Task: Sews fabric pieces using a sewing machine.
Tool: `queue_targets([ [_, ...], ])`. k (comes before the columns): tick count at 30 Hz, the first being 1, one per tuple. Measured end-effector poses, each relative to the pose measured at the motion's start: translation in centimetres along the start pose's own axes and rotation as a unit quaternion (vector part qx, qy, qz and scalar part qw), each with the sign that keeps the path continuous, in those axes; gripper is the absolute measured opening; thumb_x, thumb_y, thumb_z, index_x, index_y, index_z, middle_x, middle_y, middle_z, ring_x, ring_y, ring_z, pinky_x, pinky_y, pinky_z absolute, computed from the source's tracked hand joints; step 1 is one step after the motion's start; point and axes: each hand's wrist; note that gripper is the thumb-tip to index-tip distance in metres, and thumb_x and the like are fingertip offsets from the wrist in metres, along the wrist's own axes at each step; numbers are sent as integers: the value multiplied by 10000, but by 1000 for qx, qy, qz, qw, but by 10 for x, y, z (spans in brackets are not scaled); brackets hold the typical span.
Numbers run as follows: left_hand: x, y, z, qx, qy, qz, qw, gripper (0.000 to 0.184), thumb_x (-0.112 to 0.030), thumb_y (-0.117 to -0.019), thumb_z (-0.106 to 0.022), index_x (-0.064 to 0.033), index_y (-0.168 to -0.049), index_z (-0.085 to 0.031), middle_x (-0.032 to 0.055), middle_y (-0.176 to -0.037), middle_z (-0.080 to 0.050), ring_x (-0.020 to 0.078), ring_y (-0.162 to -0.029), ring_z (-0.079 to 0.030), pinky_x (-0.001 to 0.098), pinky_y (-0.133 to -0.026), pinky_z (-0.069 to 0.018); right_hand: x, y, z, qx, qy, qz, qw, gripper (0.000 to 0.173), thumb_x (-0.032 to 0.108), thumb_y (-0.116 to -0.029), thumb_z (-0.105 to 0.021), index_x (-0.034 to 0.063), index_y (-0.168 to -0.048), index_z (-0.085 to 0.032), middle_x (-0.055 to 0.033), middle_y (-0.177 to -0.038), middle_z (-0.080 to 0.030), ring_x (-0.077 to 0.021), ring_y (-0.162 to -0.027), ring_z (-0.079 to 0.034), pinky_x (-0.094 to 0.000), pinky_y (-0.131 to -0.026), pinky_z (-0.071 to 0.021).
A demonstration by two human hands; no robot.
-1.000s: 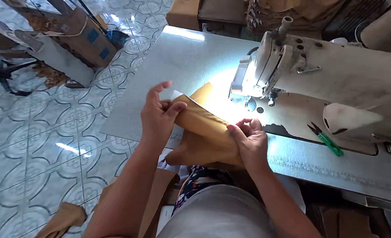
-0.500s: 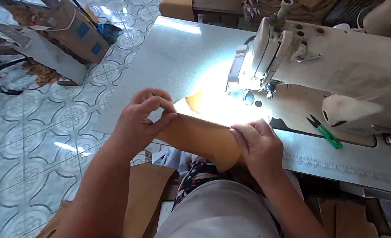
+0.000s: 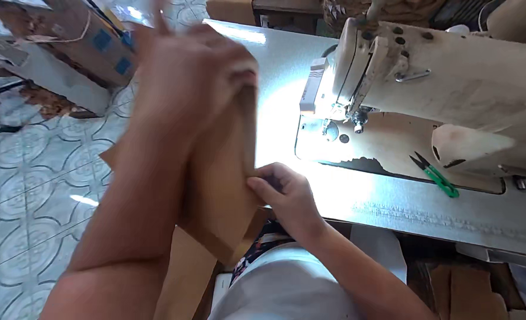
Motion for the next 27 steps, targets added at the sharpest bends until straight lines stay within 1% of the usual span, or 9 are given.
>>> queue_targets([
  [1,-29,-3,-18,43,65,6,997,205,-257,-1044,-576,-123,-1096,-723,125,-1094,-731,381,-1132,-664,784,-1117,-208,-12,4,10,-31,19,-30,999,134,106,-972,-688,-7,-1037,-716,-54,-844,-737,-68,-713,-702,-232,-668,-607],
  [3,-66,-4,-69,98,138,40,985,281,-216,-1022,-577,29,-997,-711,230,-1029,-713,439,-1092,-668,721,-1179,-198,-35,19,30,-84,94,-49,991,206,140,-939,-721,9,-1096,-700,-10,-792,-729,-46,-665,-686,-224,-624,-590],
  [6,-98,1,-126,63,210,20,975,306,-297,-1059,-509,-97,-1036,-740,116,-958,-728,317,-968,-698,609,-998,-451,-43,43,50,-136,212,-45,967,472,191,-909,-757,32,-1320,-588,46,-761,-706,-29,-646,-667,-220,-638,-589],
  [8,-110,2,-140,41,235,-1,971,276,-278,-1060,-513,-111,-1063,-732,88,-1016,-726,285,-1006,-684,539,-918,-505,-43,52,57,-148,256,-50,954,565,217,-901,-771,35,-1385,-544,62,-766,-703,-29,-667,-677,-233,-671,-606],
  [12,-122,2,-139,45,214,-19,976,264,-268,-1044,-550,-103,-1062,-756,89,-1222,-732,317,-1178,-663,649,-1055,-381,-41,57,59,-146,285,-60,945,528,251,-900,-769,82,-1368,-592,78,-773,-706,-14,-663,-668,-212,-652,-588],
  [15,-126,5,-135,50,176,-48,982,237,-205,-1054,-530,-93,-1032,-737,92,-1211,-733,320,-1190,-666,620,-945,-482,-41,55,61,-131,280,-64,949,480,267,-907,-757,101,-1337,-623,85,-764,-701,-6,-633,-644,-195,-620,-564],
  [19,-126,19,-127,7,133,-79,988,209,-131,-1029,-552,-107,-1046,-759,87,-1106,-754,310,-1110,-687,561,-894,-508,-38,55,61,-100,274,-83,953,433,285,-922,-741,138,-1318,-644,99,-778,-713,-6,-645,-650,-209,-631,-565],
  [24,-124,36,-111,23,-4,-16,1000,212,-68,-1011,-583,-121,-1113,-761,149,-1091,-734,443,-1150,-644,826,-1073,-190,-41,53,55,-98,344,-47,933,372,292,-938,-700,171,-1290,-700,77,-767,-706,-42,-633,-638,-247,-603,-546],
  [27,-127,33,-114,-15,26,-14,999,187,-139,-1028,-588,-110,-1092,-761,162,-1091,-737,460,-1142,-643,824,-1061,-229,-39,58,57,-92,332,-51,937,384,269,-935,-707,167,-1305,-689,81,-765,-704,-29,-628,-633,-227,-607,-546],
])
Point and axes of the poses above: each hand's wrist, its own y-axis away from the middle knuckle, its own z-axis out of the back of the hand, x = y × z
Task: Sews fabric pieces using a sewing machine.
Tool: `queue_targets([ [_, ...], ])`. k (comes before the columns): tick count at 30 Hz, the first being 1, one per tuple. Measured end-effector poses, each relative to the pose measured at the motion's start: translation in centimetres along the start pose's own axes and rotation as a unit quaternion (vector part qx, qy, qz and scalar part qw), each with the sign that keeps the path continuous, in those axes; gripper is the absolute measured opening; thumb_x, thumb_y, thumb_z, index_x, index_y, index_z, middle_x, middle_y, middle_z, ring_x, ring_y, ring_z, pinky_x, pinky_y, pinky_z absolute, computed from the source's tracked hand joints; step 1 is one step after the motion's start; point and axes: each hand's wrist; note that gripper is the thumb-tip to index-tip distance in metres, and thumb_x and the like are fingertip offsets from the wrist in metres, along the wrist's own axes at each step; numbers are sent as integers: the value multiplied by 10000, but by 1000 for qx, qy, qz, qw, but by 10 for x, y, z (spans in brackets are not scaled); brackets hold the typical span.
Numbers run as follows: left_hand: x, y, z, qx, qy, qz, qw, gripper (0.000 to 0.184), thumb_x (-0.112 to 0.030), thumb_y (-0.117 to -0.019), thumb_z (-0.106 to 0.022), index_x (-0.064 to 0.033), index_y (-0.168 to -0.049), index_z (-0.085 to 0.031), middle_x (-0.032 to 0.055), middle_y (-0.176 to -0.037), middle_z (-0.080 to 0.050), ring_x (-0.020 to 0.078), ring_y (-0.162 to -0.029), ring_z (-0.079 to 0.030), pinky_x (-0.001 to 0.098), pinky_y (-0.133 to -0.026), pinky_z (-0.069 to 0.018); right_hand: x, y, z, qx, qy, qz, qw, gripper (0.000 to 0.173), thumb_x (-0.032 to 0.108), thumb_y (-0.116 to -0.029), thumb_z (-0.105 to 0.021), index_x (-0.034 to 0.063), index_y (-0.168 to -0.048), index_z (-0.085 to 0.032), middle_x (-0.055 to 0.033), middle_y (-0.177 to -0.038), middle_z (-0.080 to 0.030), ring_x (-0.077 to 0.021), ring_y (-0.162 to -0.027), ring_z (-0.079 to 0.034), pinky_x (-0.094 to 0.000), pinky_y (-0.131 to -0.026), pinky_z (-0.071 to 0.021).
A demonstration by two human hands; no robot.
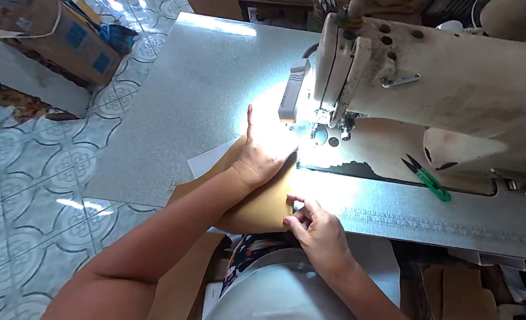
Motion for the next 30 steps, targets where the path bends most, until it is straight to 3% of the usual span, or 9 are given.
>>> queue_targets([
  [1,-1,-3,-4,-20,26,-3,999,183,-172,-1030,-590,-120,-1068,-761,135,-1057,-738,410,-1097,-670,781,-1043,-304,-1,3,1,-2,-9,1,1000,396,256,-932,-714,154,-1313,-684,78,-763,-705,-24,-625,-634,-217,-604,-549],
  [3,-2,-11,-13,-23,86,-5,996,214,-251,-1042,-570,-138,-1023,-751,86,-995,-737,313,-1004,-691,602,-913,-467,-4,8,3,-14,-15,-1,1000,422,245,-925,-723,138,-1331,-673,78,-768,-712,-12,-620,-633,-196,-598,-548],
  [5,-3,-20,-19,12,159,-2,987,214,-259,-1039,-575,-141,-983,-744,76,-963,-724,292,-1006,-678,584,-949,-452,-6,11,5,-28,-9,-9,1000,440,241,-922,-728,126,-1342,-665,77,-769,-711,-10,-611,-629,-193,-589,-548],
  [9,-5,-29,-27,53,201,22,978,175,-311,-988,-651,-160,-973,-736,65,-1011,-716,285,-1051,-676,704,-1041,-334,-6,8,11,-25,33,-30,999,488,268,-920,-724,112,-1375,-647,66,-760,-702,-25,-614,-622,-207,-592,-540],
  [12,-6,-30,-23,52,193,5,980,168,-274,-989,-657,-137,-978,-755,88,-1024,-689,300,-1022,-658,594,-937,-452,-5,6,12,-15,31,-34,999,506,268,-918,-727,86,-1382,-640,54,-757,-701,-31,-617,-624,-216,-603,-547],
  [15,-16,-21,-7,103,171,-23,980,204,-137,-1021,-576,-108,-1072,-772,96,-1092,-725,296,-1064,-669,502,-949,-501,-6,5,13,-11,29,-37,999,530,258,-909,-733,78,-1397,-631,54,-746,-697,-32,-610,-620,-212,-605,-547],
  [17,-28,-11,4,134,146,-20,980,275,-227,-1036,-559,-90,-1195,-737,88,-1261,-703,277,-1187,-650,479,-1010,-498,-6,5,13,-11,30,-35,999,543,247,-899,-735,69,-1400,-626,54,-735,-691,-30,-603,-612,-213,-601,-543],
  [21,-34,8,2,139,179,7,974,475,-402,-1007,-545,-80,-1337,-662,105,-1479,-579,317,-1414,-484,546,-1132,-382,-6,2,15,-4,27,-36,999,557,257,-907,-728,63,-1415,-612,58,-743,-682,-23,-601,-604,-201,-592,-537],
  [30,-20,-8,-11,160,204,31,965,526,-474,-1017,-503,-124,-1390,-623,151,-1530,-511,373,-1460,-409,589,-1157,-326,-8,-20,22,-7,42,-48,998,545,266,-908,-733,60,-1400,-620,58,-741,-669,-28,-604,-585,-207,-610,-525],
])
Point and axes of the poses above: each hand's wrist, its own y-axis away from the middle knuckle, its own z-axis out of the back of the hand, x = y × z
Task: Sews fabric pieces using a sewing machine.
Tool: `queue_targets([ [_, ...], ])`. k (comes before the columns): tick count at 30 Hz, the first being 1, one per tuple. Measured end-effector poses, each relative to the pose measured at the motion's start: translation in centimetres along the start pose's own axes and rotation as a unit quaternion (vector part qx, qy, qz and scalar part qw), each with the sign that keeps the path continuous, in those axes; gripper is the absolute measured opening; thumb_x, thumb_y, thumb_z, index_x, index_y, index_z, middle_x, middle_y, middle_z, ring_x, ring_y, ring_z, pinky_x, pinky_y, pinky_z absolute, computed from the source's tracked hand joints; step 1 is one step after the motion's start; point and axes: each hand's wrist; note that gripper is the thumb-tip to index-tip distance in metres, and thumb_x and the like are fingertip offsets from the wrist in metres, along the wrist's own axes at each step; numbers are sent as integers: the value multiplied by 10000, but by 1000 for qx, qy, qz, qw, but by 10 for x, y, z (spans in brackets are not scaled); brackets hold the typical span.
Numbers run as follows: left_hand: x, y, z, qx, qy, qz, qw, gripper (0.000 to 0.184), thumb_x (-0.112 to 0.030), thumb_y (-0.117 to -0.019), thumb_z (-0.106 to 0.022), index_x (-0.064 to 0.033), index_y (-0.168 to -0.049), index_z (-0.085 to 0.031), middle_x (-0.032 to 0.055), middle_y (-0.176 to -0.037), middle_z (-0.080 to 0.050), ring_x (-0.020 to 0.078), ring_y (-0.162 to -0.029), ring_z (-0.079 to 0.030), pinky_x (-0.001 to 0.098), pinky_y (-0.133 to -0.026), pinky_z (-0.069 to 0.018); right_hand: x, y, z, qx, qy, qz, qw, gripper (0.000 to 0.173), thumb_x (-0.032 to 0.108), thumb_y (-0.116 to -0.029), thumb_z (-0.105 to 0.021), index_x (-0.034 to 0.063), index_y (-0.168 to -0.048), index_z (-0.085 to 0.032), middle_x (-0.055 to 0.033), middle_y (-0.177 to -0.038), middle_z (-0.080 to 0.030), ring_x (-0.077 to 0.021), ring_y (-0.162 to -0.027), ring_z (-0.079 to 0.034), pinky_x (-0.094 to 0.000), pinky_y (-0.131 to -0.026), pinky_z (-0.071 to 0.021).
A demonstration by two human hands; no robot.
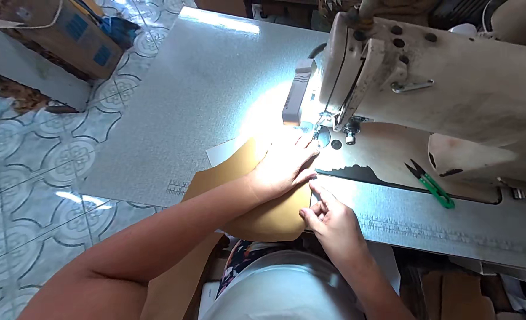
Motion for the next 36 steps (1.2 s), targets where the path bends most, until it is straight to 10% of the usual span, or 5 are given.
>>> queue_targets([
  [24,15,-12,4,-10,-10,-25,1000,513,-481,-1025,-488,-130,-1364,-646,154,-1502,-538,370,-1408,-470,574,-1105,-386,5,-19,0,-7,31,-17,999,504,293,-929,-709,85,-1382,-639,33,-734,-632,-64,-632,-558,-255,-638,-501],
  [28,-5,20,6,-24,23,-65,997,244,-274,-1033,-584,-143,-1175,-735,49,-1194,-687,195,-1071,-678,385,-891,-578,2,-6,-8,-100,151,67,981,353,285,-942,-679,78,-1221,-745,-23,-771,-718,-139,-634,-662,-323,-599,-565],
  [32,-39,77,6,27,51,4,998,331,-339,-1063,-510,-195,-1294,-697,30,-1383,-653,301,-1376,-543,681,-1074,-409,-4,19,-16,-150,291,149,933,279,264,-966,-635,77,-1105,-788,-95,-882,-740,-252,-772,-729,-359,-609,-589],
  [36,-43,97,10,65,64,13,996,372,-417,-1046,-516,-306,-1382,-630,24,-1556,-508,373,-1494,-383,867,-1043,-215,-11,28,-19,-160,328,182,913,256,168,-948,-635,114,-1147,-787,-98,-957,-747,-271,-820,-724,-348,-593,-574],
])
Point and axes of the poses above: each hand's wrist, its own y-axis away from the middle knuckle, its own z-axis out of the back of the hand, x = y × z
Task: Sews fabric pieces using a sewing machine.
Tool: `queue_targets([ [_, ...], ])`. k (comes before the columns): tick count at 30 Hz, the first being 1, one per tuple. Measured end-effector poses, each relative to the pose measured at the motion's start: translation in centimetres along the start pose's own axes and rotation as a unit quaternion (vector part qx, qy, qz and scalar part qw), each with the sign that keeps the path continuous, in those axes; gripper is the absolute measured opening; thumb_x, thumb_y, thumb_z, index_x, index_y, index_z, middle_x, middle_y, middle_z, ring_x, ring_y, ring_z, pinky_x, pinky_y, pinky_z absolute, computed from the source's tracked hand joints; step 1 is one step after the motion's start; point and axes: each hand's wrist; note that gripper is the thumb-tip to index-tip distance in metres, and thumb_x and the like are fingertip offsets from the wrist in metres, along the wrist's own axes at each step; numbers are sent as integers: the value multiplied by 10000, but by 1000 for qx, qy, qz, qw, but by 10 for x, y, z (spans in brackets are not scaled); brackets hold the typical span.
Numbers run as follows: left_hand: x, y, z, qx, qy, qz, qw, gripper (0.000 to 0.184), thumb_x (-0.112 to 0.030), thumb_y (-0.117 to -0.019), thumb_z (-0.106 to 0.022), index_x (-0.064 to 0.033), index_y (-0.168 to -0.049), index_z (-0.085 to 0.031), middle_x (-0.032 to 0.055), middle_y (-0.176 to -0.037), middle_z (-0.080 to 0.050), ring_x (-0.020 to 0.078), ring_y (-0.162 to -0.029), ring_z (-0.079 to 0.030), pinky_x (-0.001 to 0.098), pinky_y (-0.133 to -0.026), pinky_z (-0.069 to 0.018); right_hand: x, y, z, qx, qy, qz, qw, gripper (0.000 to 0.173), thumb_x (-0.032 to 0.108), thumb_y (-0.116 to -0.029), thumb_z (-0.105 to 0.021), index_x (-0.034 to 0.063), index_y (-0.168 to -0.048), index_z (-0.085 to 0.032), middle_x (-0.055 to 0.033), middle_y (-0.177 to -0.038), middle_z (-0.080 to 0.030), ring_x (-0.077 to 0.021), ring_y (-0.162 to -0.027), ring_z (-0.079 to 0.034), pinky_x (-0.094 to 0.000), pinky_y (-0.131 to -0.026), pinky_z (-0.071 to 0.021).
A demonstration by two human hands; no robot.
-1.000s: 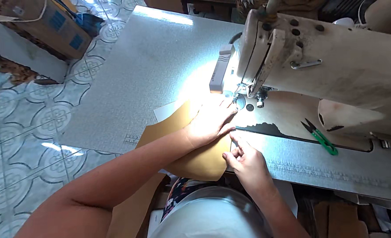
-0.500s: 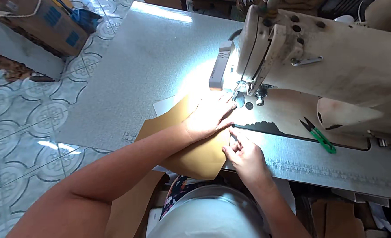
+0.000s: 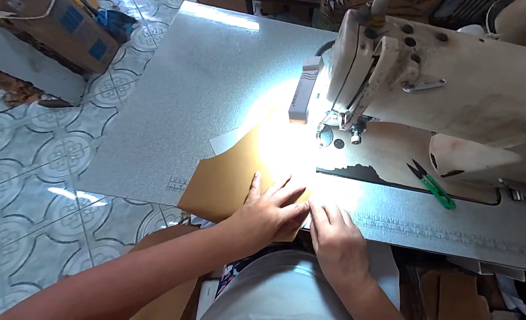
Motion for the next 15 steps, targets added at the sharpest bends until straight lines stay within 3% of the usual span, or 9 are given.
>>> queue_targets([
  [3,8,-5,-1,-15,-11,-18,1000,370,-416,-1044,-508,-324,-1382,-626,38,-1555,-510,389,-1485,-393,873,-1034,-219,-1,-5,-2,-3,15,13,1000,260,139,-924,-648,106,-1146,-781,-102,-943,-738,-269,-797,-718,-345,-562,-556],
  [7,24,-24,-4,-57,-22,-46,997,346,-382,-1022,-523,-278,-1313,-679,56,-1521,-547,405,-1465,-416,866,-1038,-220,-5,-27,-6,2,28,12,1000,244,122,-939,-629,80,-1128,-777,-131,-987,-741,-290,-832,-724,-356,-569,-558],
  [12,43,-51,5,-69,-54,-74,993,345,-387,-1026,-512,-277,-1294,-699,62,-1519,-544,369,-1476,-401,807,-1090,-206,-15,-53,-19,-12,31,16,999,256,105,-957,-591,69,-1133,-774,-137,-982,-725,-297,-836,-716,-374,-595,-559],
  [15,54,-67,9,-68,-62,-78,993,365,-402,-1014,-493,-282,-1291,-696,62,-1520,-543,385,-1468,-402,797,-1082,-218,-21,-69,-24,-16,20,16,1000,228,102,-964,-596,37,-1115,-755,-166,-1060,-717,-320,-851,-716,-408,-620,-576],
])
Point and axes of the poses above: each hand's wrist, its own y-axis away from the middle knuckle, its own z-axis out of the back of the hand, x = y × z
